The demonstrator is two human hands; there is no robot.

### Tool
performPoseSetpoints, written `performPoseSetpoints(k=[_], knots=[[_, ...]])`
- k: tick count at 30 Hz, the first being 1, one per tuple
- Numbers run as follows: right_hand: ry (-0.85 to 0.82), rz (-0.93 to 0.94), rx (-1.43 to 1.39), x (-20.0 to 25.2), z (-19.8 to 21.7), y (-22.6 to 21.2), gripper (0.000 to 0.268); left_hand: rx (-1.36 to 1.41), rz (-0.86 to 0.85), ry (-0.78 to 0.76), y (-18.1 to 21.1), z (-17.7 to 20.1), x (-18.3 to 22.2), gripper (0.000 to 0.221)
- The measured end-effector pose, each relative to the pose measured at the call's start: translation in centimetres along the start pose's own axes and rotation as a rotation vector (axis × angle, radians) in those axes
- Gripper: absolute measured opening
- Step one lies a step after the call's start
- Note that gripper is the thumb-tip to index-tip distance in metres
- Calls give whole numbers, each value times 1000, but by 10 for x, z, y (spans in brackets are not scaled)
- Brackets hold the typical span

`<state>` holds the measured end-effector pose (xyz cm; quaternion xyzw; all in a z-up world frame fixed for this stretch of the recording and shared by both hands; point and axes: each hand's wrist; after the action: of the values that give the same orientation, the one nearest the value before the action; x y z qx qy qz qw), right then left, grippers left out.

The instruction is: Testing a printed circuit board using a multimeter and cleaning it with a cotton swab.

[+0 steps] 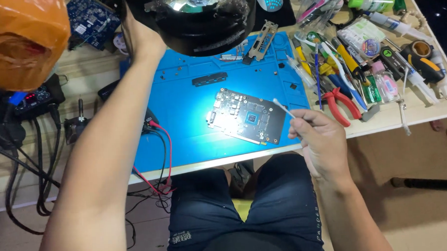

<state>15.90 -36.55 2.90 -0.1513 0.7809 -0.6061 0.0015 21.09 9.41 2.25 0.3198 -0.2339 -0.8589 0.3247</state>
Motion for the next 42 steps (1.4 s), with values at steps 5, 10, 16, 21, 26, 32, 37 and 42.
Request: performPoseSetpoints(k=[5, 10, 16, 21, 26, 32, 37, 42], knots=[[-90, 232, 205, -1, -5, 6, 18, 42, -42, 84, -9, -12, 1, 77], [-219, 609, 611, -11, -31, 17, 9, 74, -76, 148, -16, -24, 10, 76], [-383, 1106, 922, -29, -63, 54, 2, 114, -120, 244, -24, -30, 27, 75], [-410, 1246, 1159, -39, -68, 74, 9, 140, -157, 326, -5, -2, 75, 74], [-437, 1082, 1103, -42, -58, 72, 7, 194, -321, -88, 47, 57, 189, 28], [-492, 1003, 1144, -39, -61, 61, 8, -27, -312, -264, 23, 52, 256, 45], [-463, 1020, 1111, -43, -64, 66, 8, -38, -319, -262, 21, 44, 259, 48], [-450, 1046, 1087, -40, -68, 68, 8, -62, -320, -312, 22, 44, 253, 52]])
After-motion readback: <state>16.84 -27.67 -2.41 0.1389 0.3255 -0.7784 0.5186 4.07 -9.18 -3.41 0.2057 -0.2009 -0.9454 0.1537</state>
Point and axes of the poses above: each hand's wrist, its own x-axis away from the middle knuckle, its own z-axis out of the back of the hand, y = z × x, and after that the axes turned 9 degrees about -x, right-handed
